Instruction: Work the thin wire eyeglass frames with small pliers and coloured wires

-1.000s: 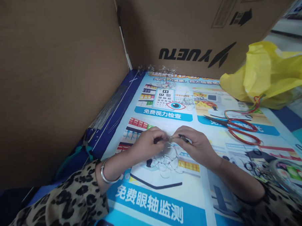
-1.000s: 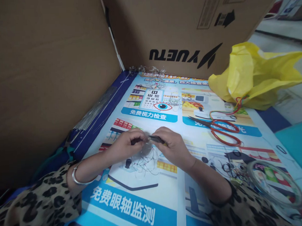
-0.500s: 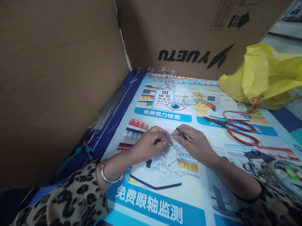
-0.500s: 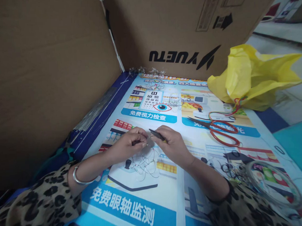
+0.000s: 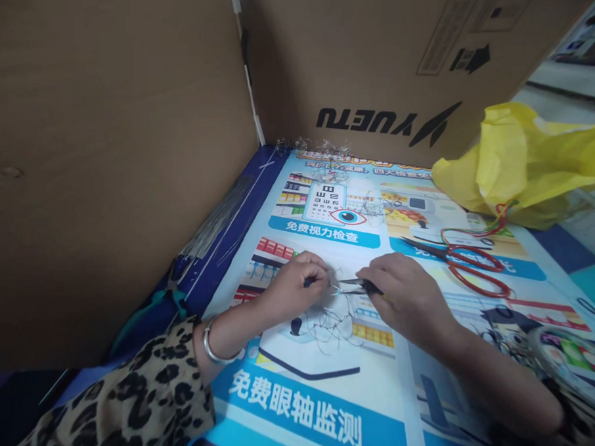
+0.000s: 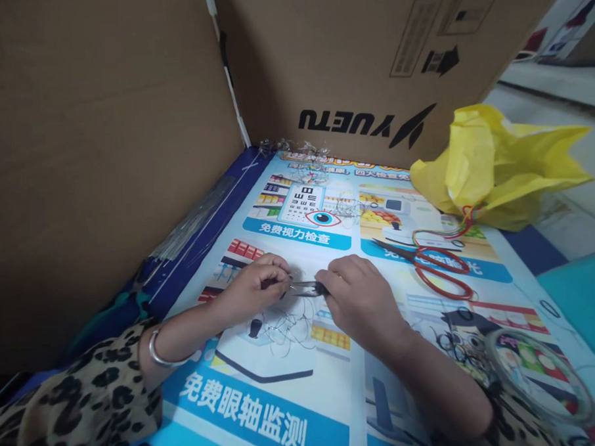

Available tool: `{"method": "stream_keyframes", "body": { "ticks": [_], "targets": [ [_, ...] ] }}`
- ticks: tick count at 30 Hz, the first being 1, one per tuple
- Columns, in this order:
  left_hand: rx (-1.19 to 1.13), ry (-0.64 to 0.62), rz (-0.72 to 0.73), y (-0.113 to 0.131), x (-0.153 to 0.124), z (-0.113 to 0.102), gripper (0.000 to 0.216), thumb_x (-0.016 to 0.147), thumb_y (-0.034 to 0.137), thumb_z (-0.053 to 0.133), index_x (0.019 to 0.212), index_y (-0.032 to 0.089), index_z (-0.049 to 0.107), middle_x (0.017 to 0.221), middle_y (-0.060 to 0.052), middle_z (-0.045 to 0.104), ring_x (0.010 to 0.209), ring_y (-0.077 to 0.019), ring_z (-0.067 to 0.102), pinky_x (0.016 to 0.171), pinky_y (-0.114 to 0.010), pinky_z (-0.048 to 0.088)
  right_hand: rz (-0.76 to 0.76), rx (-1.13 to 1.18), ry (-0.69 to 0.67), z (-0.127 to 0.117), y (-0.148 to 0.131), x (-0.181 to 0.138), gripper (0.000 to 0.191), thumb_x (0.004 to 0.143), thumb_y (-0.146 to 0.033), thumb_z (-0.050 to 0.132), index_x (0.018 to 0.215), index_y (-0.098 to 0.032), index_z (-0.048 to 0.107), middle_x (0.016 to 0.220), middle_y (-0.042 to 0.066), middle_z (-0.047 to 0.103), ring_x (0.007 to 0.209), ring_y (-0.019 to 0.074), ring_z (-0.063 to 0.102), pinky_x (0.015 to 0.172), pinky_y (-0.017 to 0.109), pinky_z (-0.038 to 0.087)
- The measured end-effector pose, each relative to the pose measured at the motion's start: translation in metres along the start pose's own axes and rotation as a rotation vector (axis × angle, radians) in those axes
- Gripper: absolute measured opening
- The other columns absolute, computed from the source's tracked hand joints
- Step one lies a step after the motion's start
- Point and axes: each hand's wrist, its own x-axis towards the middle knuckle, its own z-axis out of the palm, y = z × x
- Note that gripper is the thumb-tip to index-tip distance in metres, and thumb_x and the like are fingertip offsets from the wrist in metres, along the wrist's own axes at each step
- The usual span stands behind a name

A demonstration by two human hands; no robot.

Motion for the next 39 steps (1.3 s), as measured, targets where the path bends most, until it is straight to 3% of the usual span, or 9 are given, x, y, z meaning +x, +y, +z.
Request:
{"method": "stream_keyframes", "body": {
  "ticks": [4,8,24,39],
  "targets": [
    [0.002,0.003,0.013,0.000,-0.001,0.001,0.015,0.072,0.005,0.051,0.061,0.015,0.056,0.088,-0.004,0.057,0.087,-0.0141,0.055,0.080,-0.028,0.043,-0.007,-0.267,-0.130,-0.009,0.000,-0.002,0.015,0.073,-0.009,0.052,0.079,-0.016,0.064,0.080,0.010,0.061,0.079,0.0254,0.051,0.069,0.037,0.037],
    [0.003,-0.024,0.007,0.001,0.000,0.000,0.015,0.071,0.004,0.051,0.062,0.016,0.056,0.089,-0.004,0.057,0.090,-0.0146,0.055,0.082,-0.028,0.043,-0.009,-0.345,-0.194,-0.003,0.000,-0.002,0.013,0.073,-0.009,0.054,0.077,-0.017,0.064,0.079,0.008,0.060,0.079,0.0236,0.049,0.072,0.036,0.034],
    [-0.052,-0.051,-0.042,0.004,0.001,-0.001,0.014,0.072,0.006,0.054,0.061,0.015,0.057,0.087,-0.004,0.058,0.084,-0.0135,0.056,0.081,-0.028,0.043,-0.114,-0.398,-0.010,0.004,0.008,-0.006,0.015,0.082,-0.013,0.050,0.084,-0.019,0.063,0.081,0.006,0.059,0.083,0.0210,0.047,0.077,0.035,0.033],
    [-0.068,-0.058,-0.062,0.004,0.001,0.001,0.016,0.072,0.006,0.051,0.059,0.015,0.053,0.087,-0.004,0.059,0.086,-0.0143,0.056,0.082,-0.029,0.042,-0.196,-0.452,-0.080,-0.003,0.002,-0.002,0.019,0.086,-0.016,0.047,0.097,-0.015,0.063,0.080,0.009,0.059,0.081,0.0233,0.045,0.073,0.038,0.033]
  ]
}}
